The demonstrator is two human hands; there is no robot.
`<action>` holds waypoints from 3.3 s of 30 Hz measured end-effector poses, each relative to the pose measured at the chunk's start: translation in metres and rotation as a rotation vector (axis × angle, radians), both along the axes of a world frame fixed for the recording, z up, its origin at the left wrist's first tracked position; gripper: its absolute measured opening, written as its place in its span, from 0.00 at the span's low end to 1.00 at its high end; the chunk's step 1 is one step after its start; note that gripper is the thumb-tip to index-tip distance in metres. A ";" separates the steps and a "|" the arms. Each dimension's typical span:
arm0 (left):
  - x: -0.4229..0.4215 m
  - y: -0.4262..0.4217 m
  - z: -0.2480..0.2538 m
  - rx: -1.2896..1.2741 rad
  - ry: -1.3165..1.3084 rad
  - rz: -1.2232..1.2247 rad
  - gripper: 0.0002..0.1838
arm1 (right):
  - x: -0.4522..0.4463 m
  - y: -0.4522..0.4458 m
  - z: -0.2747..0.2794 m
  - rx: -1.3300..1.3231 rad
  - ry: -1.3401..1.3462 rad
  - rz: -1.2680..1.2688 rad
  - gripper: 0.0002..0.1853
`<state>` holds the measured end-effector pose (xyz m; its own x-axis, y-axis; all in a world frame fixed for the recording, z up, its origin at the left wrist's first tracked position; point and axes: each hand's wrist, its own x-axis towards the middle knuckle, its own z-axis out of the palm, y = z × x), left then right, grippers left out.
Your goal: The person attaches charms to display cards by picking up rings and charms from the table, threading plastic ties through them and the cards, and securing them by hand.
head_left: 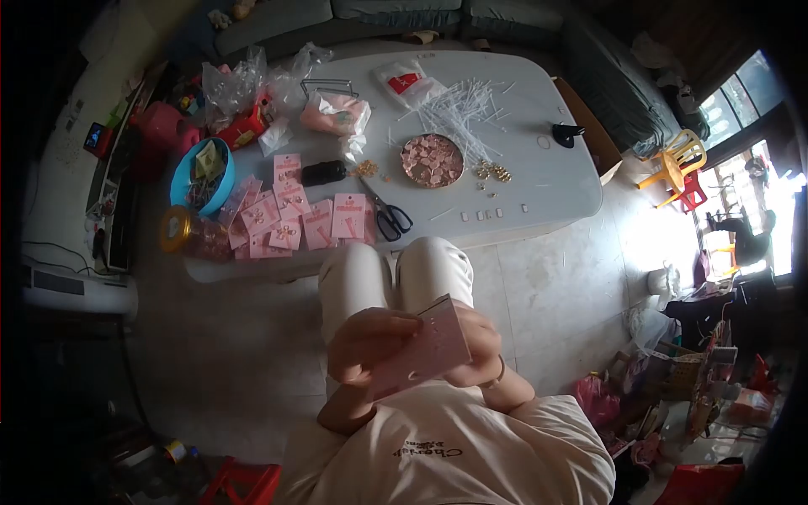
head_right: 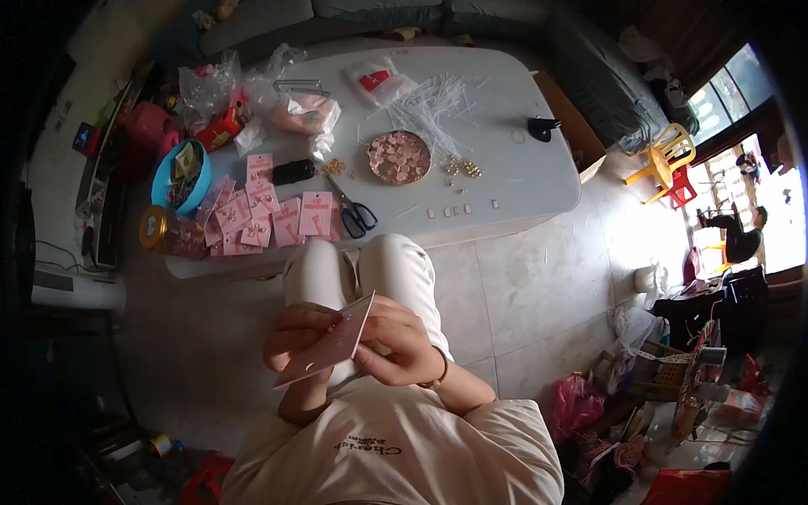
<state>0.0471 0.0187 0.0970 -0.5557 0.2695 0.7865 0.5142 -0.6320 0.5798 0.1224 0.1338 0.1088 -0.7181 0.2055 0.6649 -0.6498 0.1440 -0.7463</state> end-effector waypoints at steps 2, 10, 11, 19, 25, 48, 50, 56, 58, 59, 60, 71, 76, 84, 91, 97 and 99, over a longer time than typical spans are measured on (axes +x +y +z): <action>-0.005 -0.005 -0.009 -0.097 -0.044 0.048 0.10 | -0.007 -0.002 -0.004 -0.012 -0.050 -0.011 0.02; -0.040 -0.007 -0.040 -0.322 -0.350 0.316 0.08 | -0.042 0.039 -0.046 0.108 -0.267 -0.221 0.00; -0.047 -0.006 -0.046 -0.338 -0.475 0.370 0.08 | -0.052 0.058 -0.062 0.042 -0.307 -0.352 0.02; -0.061 0.010 -0.102 -0.410 -0.787 0.223 0.07 | -0.144 0.195 -0.193 0.951 -0.769 -0.779 0.05; -0.046 0.011 -0.100 -0.450 -0.775 0.134 0.08 | -0.171 0.184 -0.213 1.091 -0.781 -0.949 0.04; -0.032 0.015 -0.093 -0.370 -0.806 0.057 0.08 | -0.159 0.158 -0.189 0.292 -0.541 -0.359 0.07; -0.033 0.017 -0.096 -0.360 -0.810 0.063 0.08 | -0.151 0.160 -0.167 -0.021 -0.542 -0.168 0.07; -0.036 0.017 -0.101 -0.399 -0.787 0.085 0.07 | -0.095 0.113 -0.082 -0.633 -0.561 0.152 0.06; -0.041 0.019 -0.097 -0.412 -0.772 0.091 0.06 | -0.075 0.089 -0.055 -0.725 -0.522 0.190 0.05; -0.044 0.018 -0.090 -0.484 -0.767 0.152 0.06 | -0.067 0.078 -0.046 -0.721 -0.483 0.184 0.05; -0.047 0.018 -0.081 -0.556 -0.762 0.214 0.07 | -0.059 0.069 -0.038 -0.722 -0.484 0.184 0.05; -0.041 0.006 -0.024 -0.641 -0.738 0.439 0.10 | -0.014 0.014 0.012 -0.962 -0.272 0.354 0.06; -0.035 0.011 -0.021 -0.443 -0.749 0.366 0.09 | -0.007 0.005 0.020 -0.867 -0.223 0.261 0.08; -0.028 0.010 -0.001 -0.418 -0.779 0.367 0.10 | 0.000 -0.010 0.035 -0.603 -0.111 -0.005 0.08; -0.024 0.015 0.014 -0.384 -0.785 0.377 0.09 | 0.001 -0.006 0.035 -0.241 -0.029 -0.106 0.09; -0.028 0.024 0.020 -0.307 -0.771 0.378 0.08 | 0.008 -0.010 0.030 -0.085 -0.021 -0.141 0.10; -0.027 0.027 0.019 -0.290 -0.771 0.375 0.08 | 0.007 -0.011 0.029 -0.085 0.004 -0.145 0.10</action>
<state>0.0204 0.0453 0.1164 -0.9916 0.0939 0.0890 0.0599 -0.2765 0.9591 0.1295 0.1229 0.1376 -0.6740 0.3626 0.6436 -0.6298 0.1733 -0.7572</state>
